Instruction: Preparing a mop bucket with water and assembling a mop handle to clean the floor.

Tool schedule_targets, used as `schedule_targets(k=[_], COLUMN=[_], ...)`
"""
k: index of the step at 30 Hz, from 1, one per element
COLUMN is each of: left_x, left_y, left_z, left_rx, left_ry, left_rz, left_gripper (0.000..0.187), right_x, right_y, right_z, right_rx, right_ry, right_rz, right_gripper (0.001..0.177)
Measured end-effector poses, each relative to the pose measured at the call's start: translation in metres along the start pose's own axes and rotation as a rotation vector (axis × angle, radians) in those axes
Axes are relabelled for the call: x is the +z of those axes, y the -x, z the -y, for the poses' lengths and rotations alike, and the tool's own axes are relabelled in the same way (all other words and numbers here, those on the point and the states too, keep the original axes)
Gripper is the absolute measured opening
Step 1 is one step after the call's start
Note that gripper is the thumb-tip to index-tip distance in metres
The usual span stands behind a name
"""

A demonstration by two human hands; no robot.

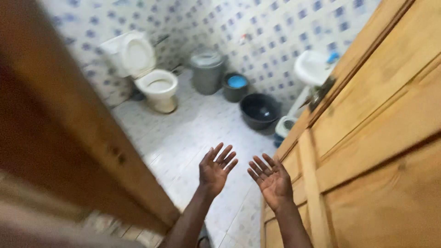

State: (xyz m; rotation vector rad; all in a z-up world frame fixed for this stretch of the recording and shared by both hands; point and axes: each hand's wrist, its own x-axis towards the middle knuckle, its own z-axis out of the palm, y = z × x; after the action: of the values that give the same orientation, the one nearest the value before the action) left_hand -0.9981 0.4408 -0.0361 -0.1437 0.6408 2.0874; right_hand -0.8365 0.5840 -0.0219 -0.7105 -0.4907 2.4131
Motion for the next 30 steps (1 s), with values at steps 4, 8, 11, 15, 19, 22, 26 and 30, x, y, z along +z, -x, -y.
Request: schedule_targets(k=[4, 8, 11, 15, 19, 22, 26, 30], left_x=[0.039, 0.053, 0.058, 0.083, 0.094, 0.092, 0.089, 0.1], left_y=[-0.081, -0.162, -0.2, -0.234, -0.268, -0.306, -0.364, -0.429], left_z=[-0.031, -0.07, -0.098, -0.135, -0.159, -0.172, -0.18, -0.18], left_rx=[-0.084, -0.112, -0.089, -0.032, 0.03, 0.074, 0.137, 0.174], left_ry=[-0.08, -0.101, -0.064, -0.049, -0.01, 0.039, 0.009, 0.011], left_rz=[0.089, 0.134, 0.176, 0.176, 0.112, 0.092, 0.088, 0.038], left_gripper=[0.064, 0.061, 0.06, 0.062, 0.062, 0.061, 0.063, 0.061], right_x=[0.036, 0.081, 0.105, 0.133, 0.158, 0.168, 0.17, 0.177], right_y=[-0.068, -0.137, -0.174, -0.232, -0.283, -0.328, -0.398, -0.464], right_z=[0.015, 0.017, 0.001, -0.01, -0.011, -0.013, 0.0, 0.035], right_rx=[-0.025, -0.044, -0.043, -0.025, 0.021, 0.065, 0.096, 0.155], right_ry=[-0.014, -0.068, -0.141, -0.196, -0.205, -0.216, -0.186, -0.125], right_rz=[-0.025, -0.041, -0.042, -0.012, 0.0, 0.019, 0.065, 0.111], right_gripper=[0.049, 0.05, 0.05, 0.05, 0.051, 0.052, 0.052, 0.055])
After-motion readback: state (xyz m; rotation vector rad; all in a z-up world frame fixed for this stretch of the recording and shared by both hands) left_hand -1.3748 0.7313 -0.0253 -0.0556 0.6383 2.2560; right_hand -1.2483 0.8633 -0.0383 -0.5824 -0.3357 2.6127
